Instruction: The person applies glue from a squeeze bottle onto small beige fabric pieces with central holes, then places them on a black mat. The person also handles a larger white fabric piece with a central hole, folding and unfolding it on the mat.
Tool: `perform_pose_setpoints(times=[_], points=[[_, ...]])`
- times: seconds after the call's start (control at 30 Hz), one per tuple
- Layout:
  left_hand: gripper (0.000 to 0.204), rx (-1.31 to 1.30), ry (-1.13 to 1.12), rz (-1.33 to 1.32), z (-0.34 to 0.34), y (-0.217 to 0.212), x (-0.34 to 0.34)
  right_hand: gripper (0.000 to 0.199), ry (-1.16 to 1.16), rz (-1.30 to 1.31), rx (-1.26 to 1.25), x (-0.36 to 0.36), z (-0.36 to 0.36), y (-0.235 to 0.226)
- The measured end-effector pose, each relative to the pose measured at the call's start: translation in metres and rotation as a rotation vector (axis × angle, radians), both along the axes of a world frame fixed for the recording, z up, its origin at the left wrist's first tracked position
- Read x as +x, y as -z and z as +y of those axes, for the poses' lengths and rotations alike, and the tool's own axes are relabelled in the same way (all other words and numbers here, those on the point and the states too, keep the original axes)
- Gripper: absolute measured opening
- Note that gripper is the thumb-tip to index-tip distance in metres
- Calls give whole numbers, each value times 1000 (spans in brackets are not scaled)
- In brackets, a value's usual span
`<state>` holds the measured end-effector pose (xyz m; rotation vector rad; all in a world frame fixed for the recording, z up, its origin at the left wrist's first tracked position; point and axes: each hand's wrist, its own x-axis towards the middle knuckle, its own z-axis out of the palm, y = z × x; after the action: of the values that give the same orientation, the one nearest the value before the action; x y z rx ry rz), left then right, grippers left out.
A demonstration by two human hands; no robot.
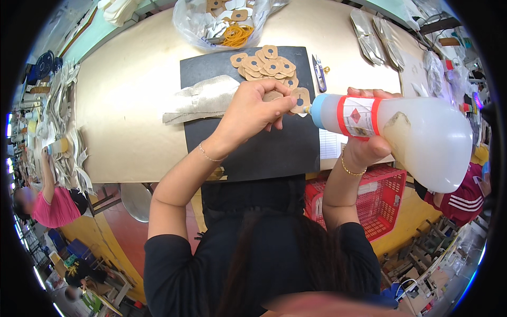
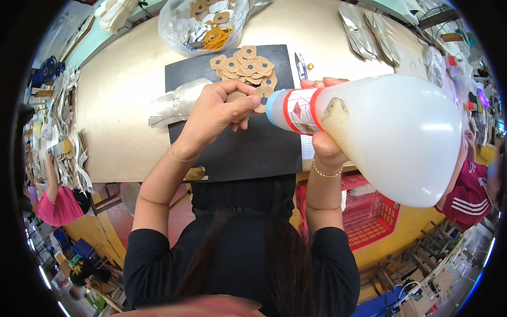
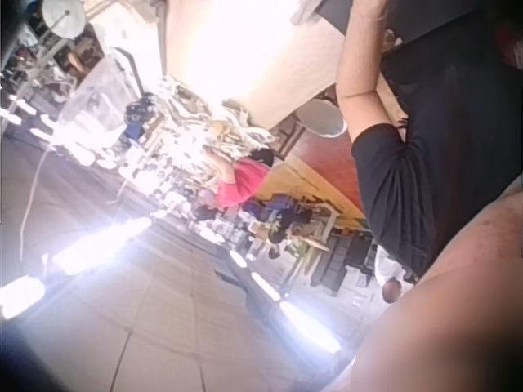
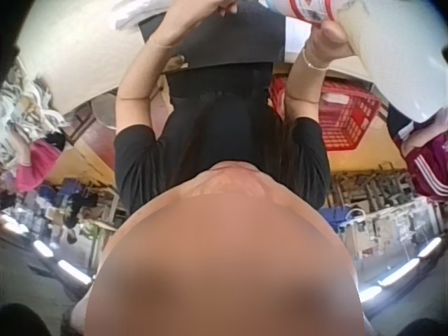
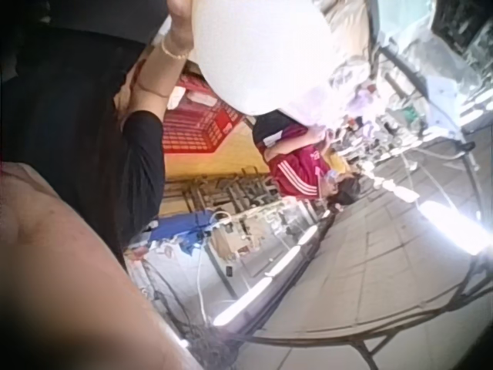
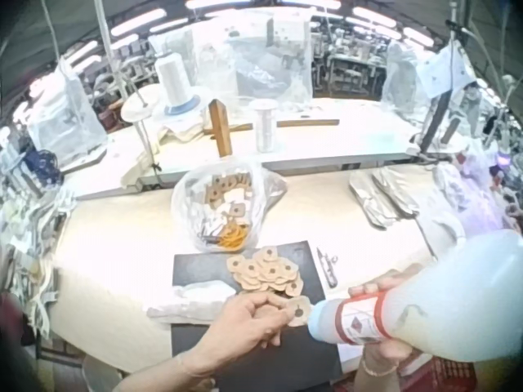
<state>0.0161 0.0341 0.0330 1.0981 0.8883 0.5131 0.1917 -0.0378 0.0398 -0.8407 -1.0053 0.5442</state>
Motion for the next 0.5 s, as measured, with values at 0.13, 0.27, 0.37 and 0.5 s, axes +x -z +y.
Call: perform_pose_setpoints(times=[0.13, 0.27, 0.37, 0.5], points=[[21, 19, 2, 19, 0, -5, 0, 91, -49, -3, 14, 1, 3, 6], [21, 11, -13, 0, 0, -7, 2, 91, -58, 30, -25, 1, 0, 10], [22, 11, -15, 6, 2, -3, 1, 87, -115, 81, -49, 7, -3, 10], [23, 57, -27, 35, 14, 16, 1, 81, -298, 46, 69, 23, 2, 8]])
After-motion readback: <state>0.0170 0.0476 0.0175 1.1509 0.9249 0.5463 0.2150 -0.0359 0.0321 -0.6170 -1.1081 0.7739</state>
